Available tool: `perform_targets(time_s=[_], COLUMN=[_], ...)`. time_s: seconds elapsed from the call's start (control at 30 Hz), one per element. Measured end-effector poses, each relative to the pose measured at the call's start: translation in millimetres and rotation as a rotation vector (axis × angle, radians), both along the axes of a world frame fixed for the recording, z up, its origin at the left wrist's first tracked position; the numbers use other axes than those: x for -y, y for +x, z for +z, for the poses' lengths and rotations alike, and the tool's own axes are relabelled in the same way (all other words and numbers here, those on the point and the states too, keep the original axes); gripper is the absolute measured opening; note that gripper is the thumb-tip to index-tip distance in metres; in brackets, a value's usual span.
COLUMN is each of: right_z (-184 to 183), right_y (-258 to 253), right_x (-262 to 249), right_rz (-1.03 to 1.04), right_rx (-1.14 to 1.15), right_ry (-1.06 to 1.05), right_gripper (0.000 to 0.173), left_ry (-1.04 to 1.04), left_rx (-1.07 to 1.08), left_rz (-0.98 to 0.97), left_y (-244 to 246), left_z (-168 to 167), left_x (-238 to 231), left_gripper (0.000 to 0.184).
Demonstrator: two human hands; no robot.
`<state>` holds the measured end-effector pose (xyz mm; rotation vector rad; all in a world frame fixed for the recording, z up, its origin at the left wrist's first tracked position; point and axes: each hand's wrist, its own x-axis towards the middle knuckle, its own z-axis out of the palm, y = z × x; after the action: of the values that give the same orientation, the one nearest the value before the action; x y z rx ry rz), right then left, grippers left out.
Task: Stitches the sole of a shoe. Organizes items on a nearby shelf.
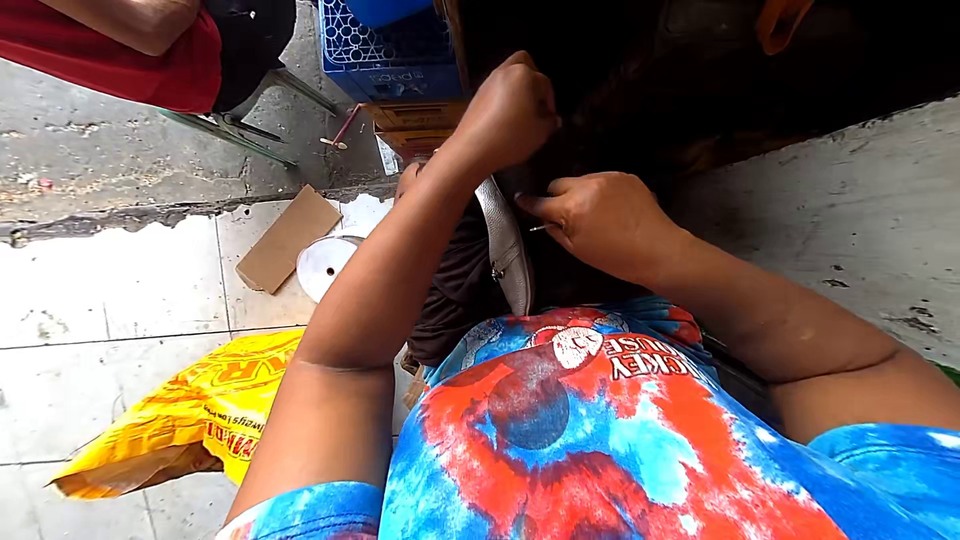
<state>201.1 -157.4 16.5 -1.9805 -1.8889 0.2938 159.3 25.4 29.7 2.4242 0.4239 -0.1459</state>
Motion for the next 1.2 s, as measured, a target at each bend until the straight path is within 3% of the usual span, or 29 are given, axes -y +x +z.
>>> perform_targets(time_s=[0.17,0.3,0.4,0.5,0.57,0.63,0.73,0.8,0.87,0.93,1.2], right_z=[-10.1,-22.9,-9.7,-15.4,-18.1,-5.5,3.7,-1.7,-6.7,-8.9,-10.5], right_y=[-2.5,10.8,49.3,112.5,136.2,117.9,47.8,19.6,13.6,17.0,19.5], right_x=[-6.8,-3.1,3.1,13.8,18.2,11.0,-2.5,-9.5,-14.2,-11.7,0.7], right_rz=[-0.033,-0.203,-0.428,-0.700,-0.829,-0.719,-0.268,0.012,0.158,0.171,0.039], right_rx=[-0.066,-0.494,-0.881,-0.719,-0.469,-0.361,-0.405,-0.446,-0.425,-0.399,-0.379], right_ry=[-0.229,0.137,0.267,0.281,0.073,-0.105,-0.138,-0.245,-0.374,-0.375,-0.203], right_gripper=[0.028,0.021,0.020,0.021,0.027,0.038,0.039,0.042,0.035,0.025,0.021], left_ry=[-0.220,-0.432,-0.417,-0.401,-0.415,-0.443,-0.417,-0.312,-0.200,-0.081,0.242], left_rx=[0.169,0.392,0.341,0.120,-0.001,-0.061,-0.071,-0.020,0.051,0.075,0.007], left_rz=[0.002,0.184,0.250,0.340,0.365,0.317,0.231,0.223,0.254,0.316,0.552], left_y=[4.7,-34.2,-92.7,-144.8,-161.4,-164.7,-163.8,-165.7,-171.4,-181.0,-212.1], left_z=[24.1,36.8,22.1,1.2,-10.5,-19.9,-32.5,-37.5,-40.3,-41.5,-59.0], left_x=[16.6,1.7,-19.9,-14.2,2.8,18.7,29.9,29.7,27.9,25.6,-1.7], left_gripper=[0.022,0.024,0.023,0.025,0.023,0.020,0.015,0.022,0.030,0.032,0.037])
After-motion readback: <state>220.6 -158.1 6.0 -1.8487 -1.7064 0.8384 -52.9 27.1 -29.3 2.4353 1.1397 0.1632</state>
